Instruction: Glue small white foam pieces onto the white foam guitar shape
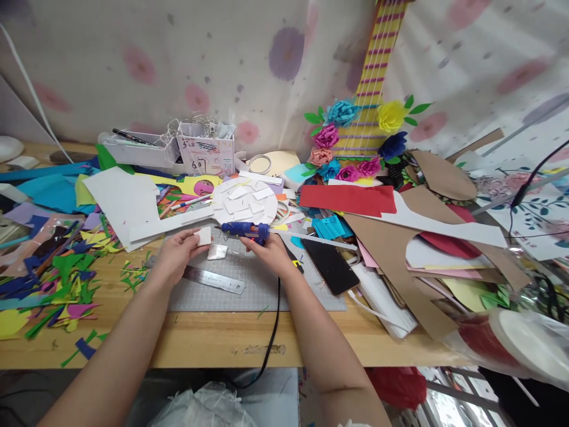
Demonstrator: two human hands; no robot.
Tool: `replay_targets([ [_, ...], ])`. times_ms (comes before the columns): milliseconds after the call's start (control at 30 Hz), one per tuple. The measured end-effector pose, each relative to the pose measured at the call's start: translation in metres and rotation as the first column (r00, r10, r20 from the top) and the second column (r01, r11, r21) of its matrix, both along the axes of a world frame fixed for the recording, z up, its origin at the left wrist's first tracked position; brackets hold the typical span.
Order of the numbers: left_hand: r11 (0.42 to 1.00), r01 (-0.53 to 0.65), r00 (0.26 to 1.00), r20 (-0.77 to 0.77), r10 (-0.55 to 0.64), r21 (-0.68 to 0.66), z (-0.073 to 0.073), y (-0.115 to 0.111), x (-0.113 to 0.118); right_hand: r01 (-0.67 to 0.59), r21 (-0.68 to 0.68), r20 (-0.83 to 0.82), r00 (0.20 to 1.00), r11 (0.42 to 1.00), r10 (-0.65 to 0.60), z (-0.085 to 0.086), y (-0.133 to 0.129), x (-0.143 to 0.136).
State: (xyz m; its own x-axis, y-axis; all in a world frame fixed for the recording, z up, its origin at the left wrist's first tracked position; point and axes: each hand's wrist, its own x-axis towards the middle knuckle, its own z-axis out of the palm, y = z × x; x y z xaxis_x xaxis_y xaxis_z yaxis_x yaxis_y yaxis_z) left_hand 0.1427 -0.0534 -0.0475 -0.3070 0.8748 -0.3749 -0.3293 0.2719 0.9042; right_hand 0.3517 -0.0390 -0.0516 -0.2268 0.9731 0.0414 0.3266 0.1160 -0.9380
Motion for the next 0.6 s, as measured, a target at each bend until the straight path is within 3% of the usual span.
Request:
replay_targets([
  [167, 1.000, 0.009, 1.000, -0.003, -0.009, 0.002, 0.000, -0.002, 0.011, 0.028, -0.047, -0.065, 0.997, 0.998, -0.031, -0.006, -0.001, -0.009],
  [267, 0.997, 0.070, 0.996, 0.054, -0.069, -0.021, 0.003, -0.007, 0.022, 0.138, -0.079, -0.140, 0.979, 0.987, -0.148, -0.013, 0.000, -0.016],
  [367, 0.984, 0.174, 0.977, 0.134, -0.168, -0.035, 0.006, -0.013, 0.035, 0.244, -0.015, -0.146, 0.959, 0.970, -0.243, -0.019, 0.002, -0.020],
  [600, 0.963, 0.265, 0.947, 0.199, -0.250, -0.049, 0.011, -0.016, 0.045, 0.193, -0.107, -0.278, 0.936, 0.975, -0.216, -0.021, 0.008, -0.019],
])
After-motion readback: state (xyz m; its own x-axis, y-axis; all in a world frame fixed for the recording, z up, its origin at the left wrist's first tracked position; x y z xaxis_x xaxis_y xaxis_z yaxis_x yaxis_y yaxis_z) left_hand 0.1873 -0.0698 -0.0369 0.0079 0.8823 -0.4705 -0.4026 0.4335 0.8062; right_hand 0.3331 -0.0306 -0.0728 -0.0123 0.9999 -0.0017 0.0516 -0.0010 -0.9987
